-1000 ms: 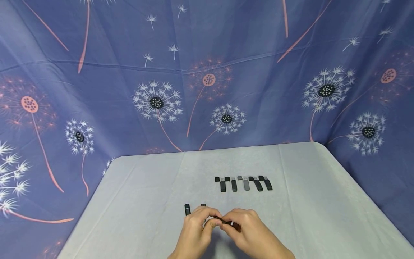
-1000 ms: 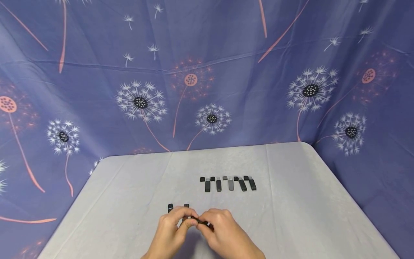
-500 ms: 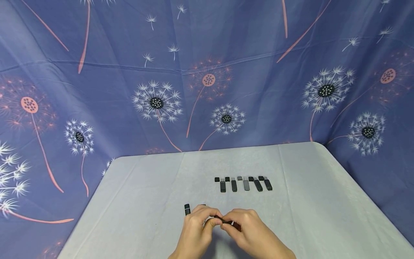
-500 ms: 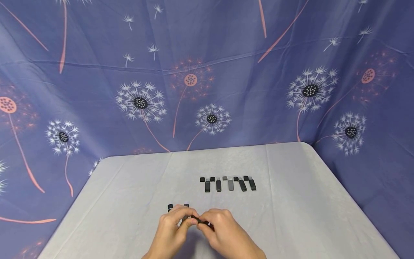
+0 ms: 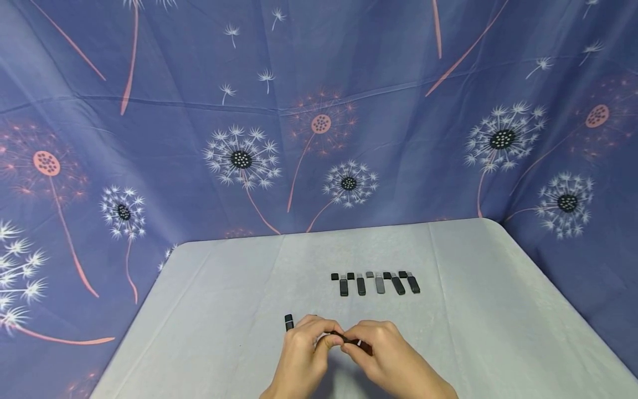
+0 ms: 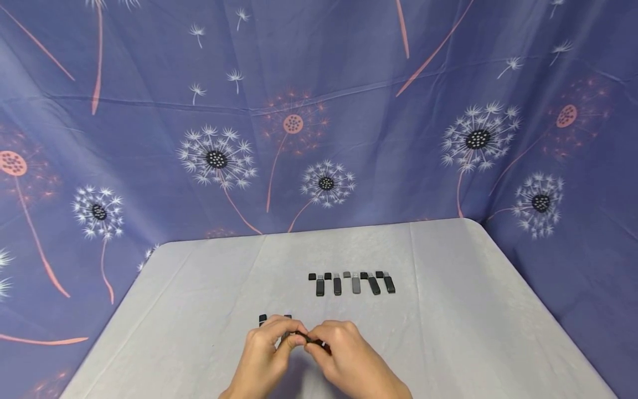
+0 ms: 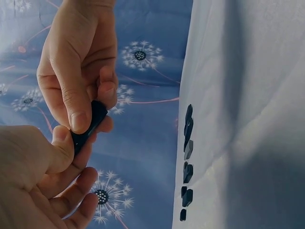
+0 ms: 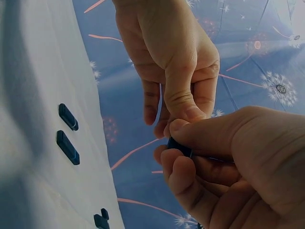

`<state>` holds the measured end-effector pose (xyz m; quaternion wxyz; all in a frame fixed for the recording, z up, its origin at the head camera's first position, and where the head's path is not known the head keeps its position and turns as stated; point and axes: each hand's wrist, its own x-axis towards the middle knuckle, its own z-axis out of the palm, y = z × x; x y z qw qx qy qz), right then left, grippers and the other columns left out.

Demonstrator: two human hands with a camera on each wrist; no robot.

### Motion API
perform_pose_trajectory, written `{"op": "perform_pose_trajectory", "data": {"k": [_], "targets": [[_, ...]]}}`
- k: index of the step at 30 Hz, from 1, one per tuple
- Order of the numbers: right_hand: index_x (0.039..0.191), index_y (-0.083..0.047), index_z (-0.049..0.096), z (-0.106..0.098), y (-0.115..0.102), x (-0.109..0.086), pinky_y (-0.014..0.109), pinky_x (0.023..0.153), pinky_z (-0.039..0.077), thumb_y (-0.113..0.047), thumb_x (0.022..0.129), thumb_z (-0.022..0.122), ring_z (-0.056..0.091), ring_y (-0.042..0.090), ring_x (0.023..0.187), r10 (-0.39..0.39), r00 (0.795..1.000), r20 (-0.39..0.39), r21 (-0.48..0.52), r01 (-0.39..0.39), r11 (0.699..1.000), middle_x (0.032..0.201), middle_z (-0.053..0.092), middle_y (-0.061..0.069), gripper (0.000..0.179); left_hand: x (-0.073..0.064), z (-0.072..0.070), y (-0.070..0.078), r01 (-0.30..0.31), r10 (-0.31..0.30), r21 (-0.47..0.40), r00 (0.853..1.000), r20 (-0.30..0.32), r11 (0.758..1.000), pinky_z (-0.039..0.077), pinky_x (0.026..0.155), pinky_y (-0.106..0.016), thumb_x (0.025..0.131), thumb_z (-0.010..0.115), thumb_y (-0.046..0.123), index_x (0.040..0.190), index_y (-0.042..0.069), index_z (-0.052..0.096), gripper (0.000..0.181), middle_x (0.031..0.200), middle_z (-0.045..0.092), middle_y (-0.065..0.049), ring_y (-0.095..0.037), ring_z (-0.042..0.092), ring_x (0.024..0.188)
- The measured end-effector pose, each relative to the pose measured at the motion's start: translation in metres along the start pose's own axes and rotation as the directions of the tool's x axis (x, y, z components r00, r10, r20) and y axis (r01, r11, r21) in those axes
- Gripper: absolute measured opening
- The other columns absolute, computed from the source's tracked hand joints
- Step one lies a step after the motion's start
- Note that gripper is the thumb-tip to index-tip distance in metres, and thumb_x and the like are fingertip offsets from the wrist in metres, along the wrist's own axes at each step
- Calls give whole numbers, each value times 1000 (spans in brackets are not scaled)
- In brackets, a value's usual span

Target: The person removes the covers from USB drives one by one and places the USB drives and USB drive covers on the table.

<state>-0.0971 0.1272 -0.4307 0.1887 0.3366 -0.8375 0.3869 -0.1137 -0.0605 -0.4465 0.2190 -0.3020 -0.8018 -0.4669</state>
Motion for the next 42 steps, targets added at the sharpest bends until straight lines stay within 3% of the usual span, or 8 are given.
{"op": "perform_pose_trajectory", "data": {"k": [20,30,42], "targets": [[92,-18,77,-4,-1,-1,10,64,47,0,88,77,52,-10,72,8,1000,5,-4,-8,1000,80,69,-15,18,0,4,0,-32,32,11,999,-18,999,51,71,-14,82,78,15,89,20,75,9,84,74,8,-5,66,82],[96,-18,79,-5,-1,-2,6,66,44,0,88,77,53,-9,73,8,1000,-5,-4,-8,1000,83,69,-14,20,-1,2,-1,-50,49,69,999,12,996,53,73,-21,83,80,16,91,20,75,10,88,73,15,-3,65,86],[94,-18,78,-4,2,-5,8,64,46,-1,88,78,54,-9,73,-16,1000,-22,-28,15,999,83,69,-14,19,-1,-2,-1,-23,20,99,999,26,995,52,73,-23,84,79,19,92,22,75,9,88,71,18,-1,62,84]]}}
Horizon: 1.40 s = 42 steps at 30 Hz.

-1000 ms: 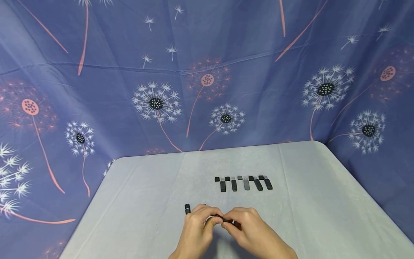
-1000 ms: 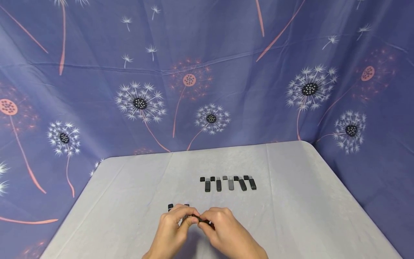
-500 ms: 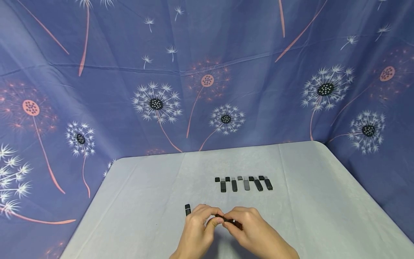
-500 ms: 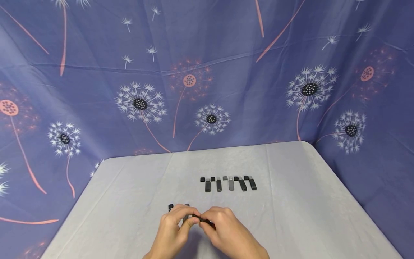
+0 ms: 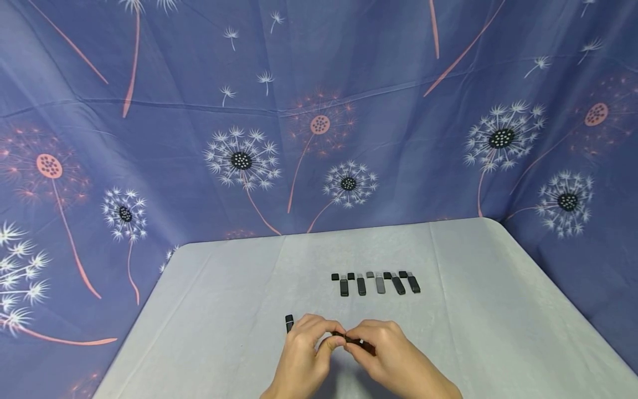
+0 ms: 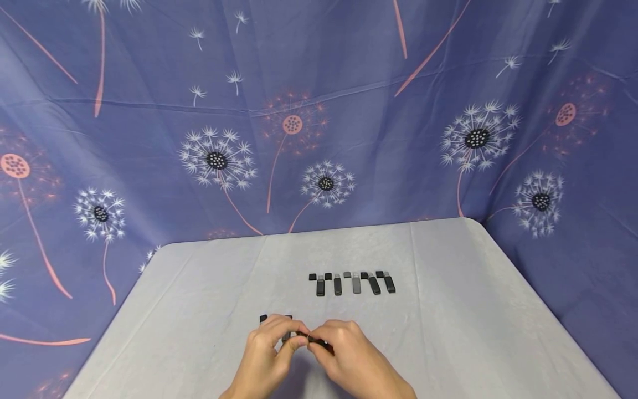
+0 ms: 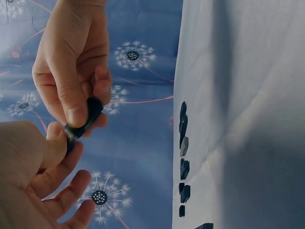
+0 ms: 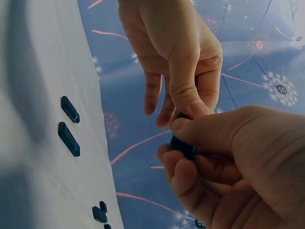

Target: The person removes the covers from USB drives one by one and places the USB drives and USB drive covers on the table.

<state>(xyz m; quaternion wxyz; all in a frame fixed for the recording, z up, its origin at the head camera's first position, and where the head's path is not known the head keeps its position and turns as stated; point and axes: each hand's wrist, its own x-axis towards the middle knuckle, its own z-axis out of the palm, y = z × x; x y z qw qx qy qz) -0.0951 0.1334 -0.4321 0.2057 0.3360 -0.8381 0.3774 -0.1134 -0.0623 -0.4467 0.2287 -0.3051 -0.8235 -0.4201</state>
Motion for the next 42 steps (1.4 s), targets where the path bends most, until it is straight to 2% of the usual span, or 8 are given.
{"op": "perform_pose_trajectory", "data": {"k": [5,8,10,17,19,25,32,42], "targets": [[91,-16,78,-4,4,-4,7,60,45,0,86,79,53,-10,70,80,997,-21,-11,-80,997,84,72,-11,17,2,-9,-2,70,-69,21,997,-36,997,51,69,-22,85,80,19,91,26,74,12,88,70,19,0,61,83],[90,-16,78,-8,5,-5,9,56,46,-1,86,80,52,-10,67,140,990,-33,-5,-140,990,84,73,-11,16,4,-14,-3,123,-123,0,992,-17,992,53,71,-23,87,79,21,92,30,74,11,90,70,21,0,63,88],[91,-18,78,-10,6,-5,11,56,46,-3,87,80,51,-11,67,166,986,-24,-7,-166,986,84,71,-13,15,3,-15,-4,125,-125,-3,992,-9,992,54,72,-24,87,79,23,93,31,74,11,92,69,22,0,63,89],[91,-17,80,-14,10,-1,9,58,45,-4,83,84,50,-9,70,94,994,-61,-113,-100,989,86,63,-16,16,3,-16,-10,-33,33,1,998,-51,999,51,72,-14,84,82,19,97,22,80,13,93,68,14,-2,62,84],[91,-15,80,-16,11,2,9,58,45,-3,83,84,50,-9,70,86,995,-59,-127,-93,988,86,61,-14,15,3,-16,-12,-49,49,-11,998,-47,999,51,72,-13,84,82,19,99,20,81,16,93,69,13,-2,62,83],[96,-12,81,-26,16,11,16,60,51,-6,86,82,58,-4,75,167,986,2,-177,-165,970,88,62,-12,12,9,-14,-15,71,-71,-37,997,-4,997,53,67,-20,79,85,25,102,23,81,24,89,73,17,-2,65,86],[97,-10,79,-30,26,27,17,59,50,-7,81,86,56,-4,72,174,983,-56,-218,-182,959,86,66,-10,18,20,-10,-24,169,-170,-60,985,-7,984,54,66,-20,72,91,23,83,22,80,17,83,74,15,-4,68,84],[89,-12,79,-28,31,50,19,59,52,-8,80,87,61,0,68,234,967,-104,-191,-250,949,83,73,-7,13,40,-15,-27,158,-157,27,987,-11,987,59,71,-23,71,92,19,76,16,78,15,78,73,9,-8,69,82]]}}
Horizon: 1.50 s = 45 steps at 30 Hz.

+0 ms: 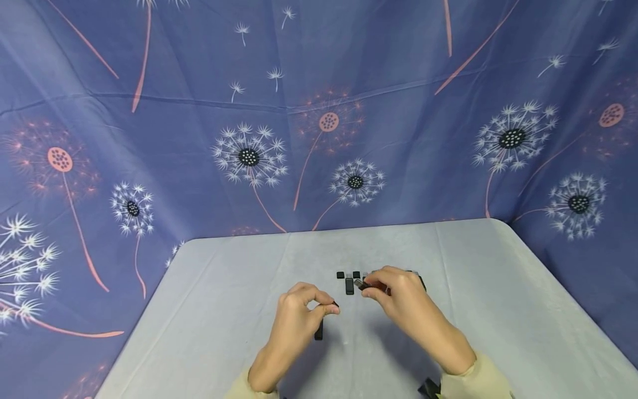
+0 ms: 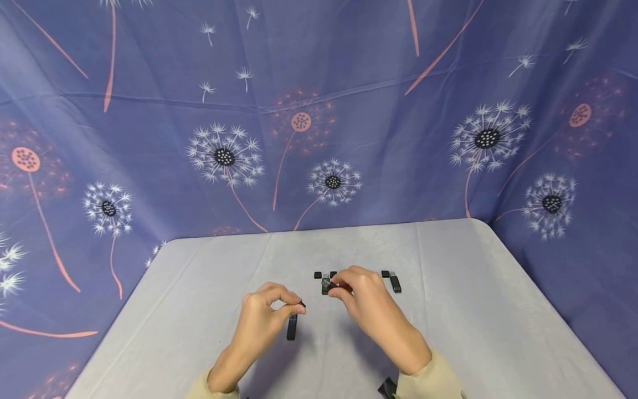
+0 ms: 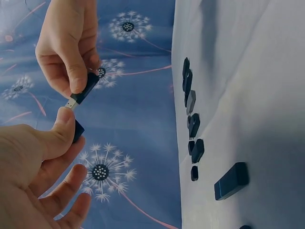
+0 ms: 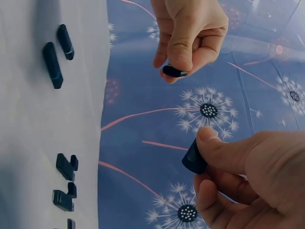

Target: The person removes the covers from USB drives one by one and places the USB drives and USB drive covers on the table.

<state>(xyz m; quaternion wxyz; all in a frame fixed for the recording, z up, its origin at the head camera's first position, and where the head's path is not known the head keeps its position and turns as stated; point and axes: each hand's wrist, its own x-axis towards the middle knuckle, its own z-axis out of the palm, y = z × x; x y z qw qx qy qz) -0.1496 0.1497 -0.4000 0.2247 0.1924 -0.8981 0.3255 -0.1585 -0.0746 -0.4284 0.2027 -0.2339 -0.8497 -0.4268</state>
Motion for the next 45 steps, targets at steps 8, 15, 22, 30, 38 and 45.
{"op": "perform_pose_trajectory", "data": {"k": [8,15,22,30,38,45], "targets": [[94,-9,80,7,-4,12,20,59,53,-9,82,86,65,3,69,67,998,0,35,-67,997,85,74,-2,13,14,-5,-3,-28,29,18,999,-45,999,61,70,-27,73,91,18,77,15,79,13,80,74,5,-11,70,84],[95,-8,81,12,-6,18,21,62,55,-10,84,85,68,7,73,119,993,5,79,-120,990,89,76,0,12,29,-20,-12,-123,129,64,988,-89,990,58,65,-25,75,90,14,77,16,80,11,79,73,4,-13,68,85],[97,-9,81,16,-8,23,23,66,57,-11,85,84,72,10,78,152,988,13,108,-152,982,93,78,1,13,39,-28,-16,-201,214,106,968,-133,974,57,63,-28,70,92,9,76,13,81,13,77,74,3,-14,68,82],[96,-11,82,22,-8,29,28,70,59,-13,87,83,73,12,81,182,983,32,98,-184,978,93,79,-1,10,47,-35,-15,-227,247,141,958,-147,964,56,65,-33,70,92,11,79,13,81,15,77,74,2,-15,68,82],[98,-10,82,33,-7,38,34,73,61,-14,89,81,75,16,85,228,972,58,105,-233,967,94,80,2,9,58,-47,-18,-237,260,180,959,-114,955,56,83,-44,75,90,11,86,17,83,14,80,77,4,-18,69,84],[99,-8,81,42,-3,44,35,73,62,-13,89,81,75,17,82,245,968,52,94,-249,964,92,80,4,11,68,-50,-21,-256,273,170,958,-88,952,60,79,-36,80,86,11,92,12,82,13,87,79,2,-17,74,86]]}}
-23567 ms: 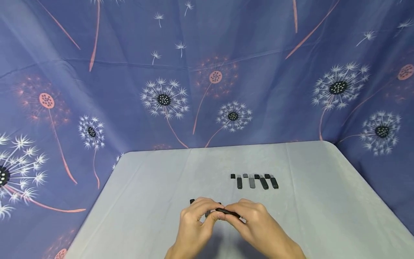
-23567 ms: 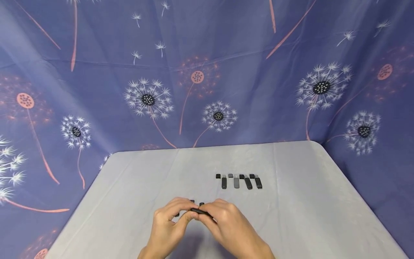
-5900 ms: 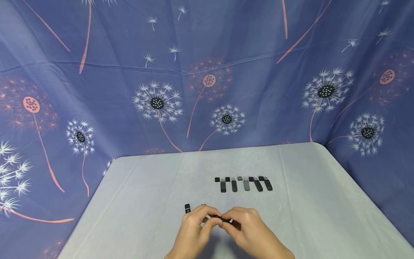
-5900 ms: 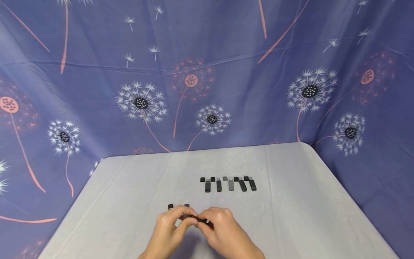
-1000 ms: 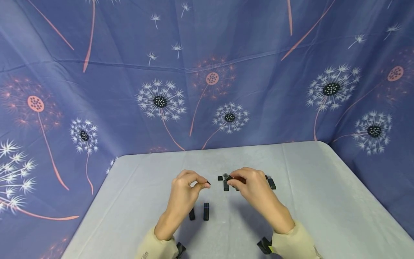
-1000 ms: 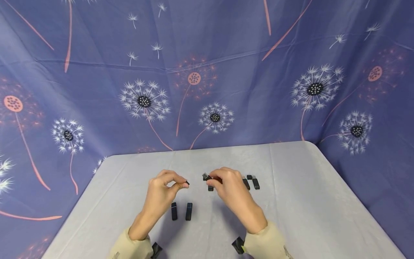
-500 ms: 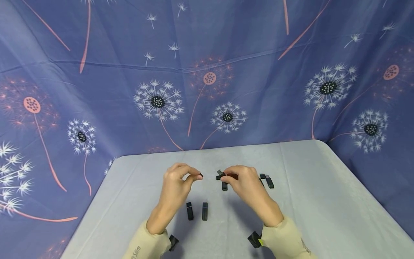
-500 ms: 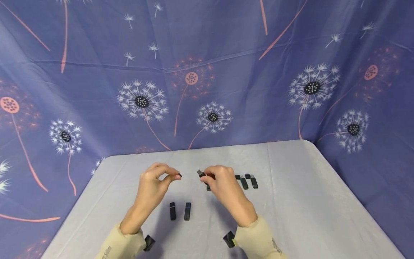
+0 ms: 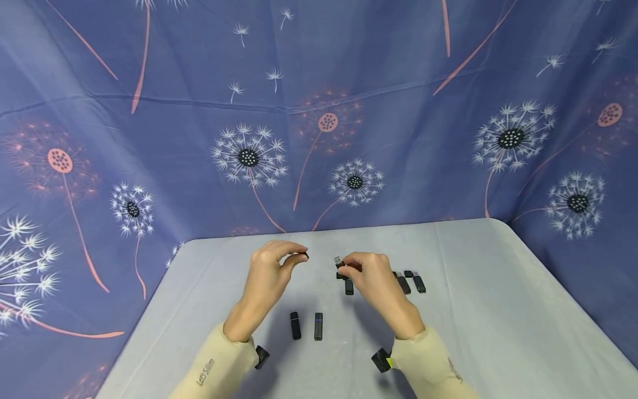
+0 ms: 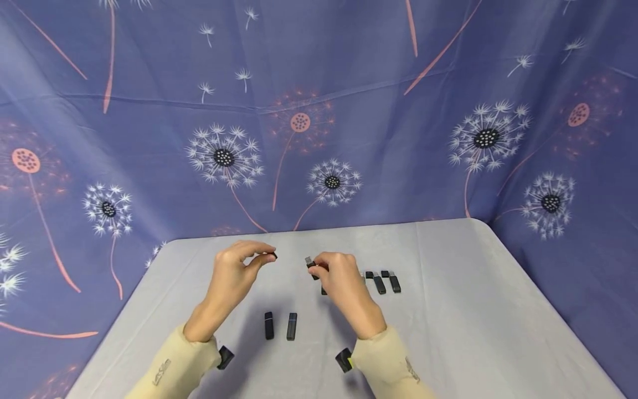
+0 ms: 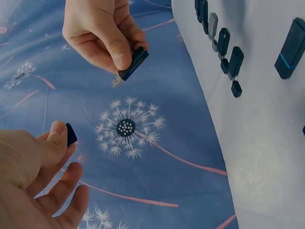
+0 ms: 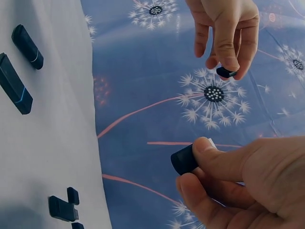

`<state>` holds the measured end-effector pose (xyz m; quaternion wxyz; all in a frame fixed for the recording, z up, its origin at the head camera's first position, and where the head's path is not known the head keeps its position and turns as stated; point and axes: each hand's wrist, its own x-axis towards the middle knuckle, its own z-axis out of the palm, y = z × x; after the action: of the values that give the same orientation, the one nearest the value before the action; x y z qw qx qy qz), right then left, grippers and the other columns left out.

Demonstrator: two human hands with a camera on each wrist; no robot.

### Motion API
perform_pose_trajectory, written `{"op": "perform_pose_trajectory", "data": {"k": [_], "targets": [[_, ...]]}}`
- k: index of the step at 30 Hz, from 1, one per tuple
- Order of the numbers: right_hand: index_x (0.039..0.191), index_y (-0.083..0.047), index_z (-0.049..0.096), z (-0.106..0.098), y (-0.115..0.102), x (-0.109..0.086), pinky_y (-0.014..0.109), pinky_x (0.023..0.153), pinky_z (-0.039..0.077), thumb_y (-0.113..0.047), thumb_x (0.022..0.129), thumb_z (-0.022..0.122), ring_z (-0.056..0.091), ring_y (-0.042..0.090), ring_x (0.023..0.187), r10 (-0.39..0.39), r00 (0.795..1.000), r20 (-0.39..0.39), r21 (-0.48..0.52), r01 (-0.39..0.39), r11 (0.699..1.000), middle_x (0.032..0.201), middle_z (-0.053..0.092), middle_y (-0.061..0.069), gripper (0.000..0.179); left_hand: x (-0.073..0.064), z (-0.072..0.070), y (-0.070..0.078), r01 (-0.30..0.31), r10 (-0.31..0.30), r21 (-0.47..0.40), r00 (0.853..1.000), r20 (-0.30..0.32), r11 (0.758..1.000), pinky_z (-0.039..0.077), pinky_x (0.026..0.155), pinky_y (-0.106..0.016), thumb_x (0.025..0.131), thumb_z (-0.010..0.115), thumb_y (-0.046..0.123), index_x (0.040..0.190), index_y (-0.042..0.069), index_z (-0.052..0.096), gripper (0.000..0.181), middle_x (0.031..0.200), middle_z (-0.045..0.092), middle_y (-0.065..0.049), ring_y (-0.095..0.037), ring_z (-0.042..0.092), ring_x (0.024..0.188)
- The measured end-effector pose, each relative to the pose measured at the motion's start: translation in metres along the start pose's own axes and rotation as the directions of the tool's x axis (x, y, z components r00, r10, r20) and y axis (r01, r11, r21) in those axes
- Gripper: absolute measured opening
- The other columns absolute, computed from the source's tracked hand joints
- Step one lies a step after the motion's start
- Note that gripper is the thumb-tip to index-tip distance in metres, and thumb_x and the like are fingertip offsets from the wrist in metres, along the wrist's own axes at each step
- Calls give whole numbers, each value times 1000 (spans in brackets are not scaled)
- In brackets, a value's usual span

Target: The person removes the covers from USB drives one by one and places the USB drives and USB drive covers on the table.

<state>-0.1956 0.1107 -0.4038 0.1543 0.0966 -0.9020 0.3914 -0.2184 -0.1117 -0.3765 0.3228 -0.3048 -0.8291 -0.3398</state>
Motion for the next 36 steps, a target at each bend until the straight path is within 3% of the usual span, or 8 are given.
{"op": "perform_pose_trajectory", "data": {"k": [4,8,19,23,30,36], "targets": [[97,-6,81,5,3,3,34,69,61,-11,88,82,74,17,78,0,1000,-19,-4,0,1000,89,79,6,10,3,2,-5,-2,3,-6,1000,20,1000,61,77,-35,81,86,9,92,11,82,12,88,79,-1,-17,75,86],[97,-2,80,11,9,8,34,69,61,-9,87,82,75,20,79,-7,999,-39,4,7,1000,92,79,10,12,6,4,-10,33,-32,-16,997,66,999,61,73,-35,83,84,9,92,12,82,10,91,79,-1,-16,74,86],[98,-4,81,23,20,25,36,69,61,-12,89,81,75,21,80,78,997,-12,29,-78,997,91,79,9,12,16,21,-32,93,-91,0,981,172,996,60,69,-30,87,81,12,95,11,82,8,91,79,-3,-16,73,81],[98,-4,81,28,22,31,32,63,59,-14,91,80,72,15,72,158,986,46,47,-160,986,88,79,7,12,22,26,-42,147,-148,26,955,257,989,60,71,-33,88,80,16,97,11,81,10,93,79,-3,-17,73,82],[98,-4,80,37,27,39,30,59,56,-12,91,80,68,12,63,255,961,109,55,-262,963,81,77,5,11,30,39,-60,238,-230,38,870,436,971,59,73,-31,90,79,17,94,15,81,5,93,78,1,-12,72,82],[102,-2,79,46,32,42,30,60,57,-11,91,80,68,12,60,302,941,153,44,-311,949,77,75,3,14,30,50,-69,249,-244,58,831,499,967,60,80,-34,90,79,16,94,16,81,4,95,78,2,-13,73,87]]}}
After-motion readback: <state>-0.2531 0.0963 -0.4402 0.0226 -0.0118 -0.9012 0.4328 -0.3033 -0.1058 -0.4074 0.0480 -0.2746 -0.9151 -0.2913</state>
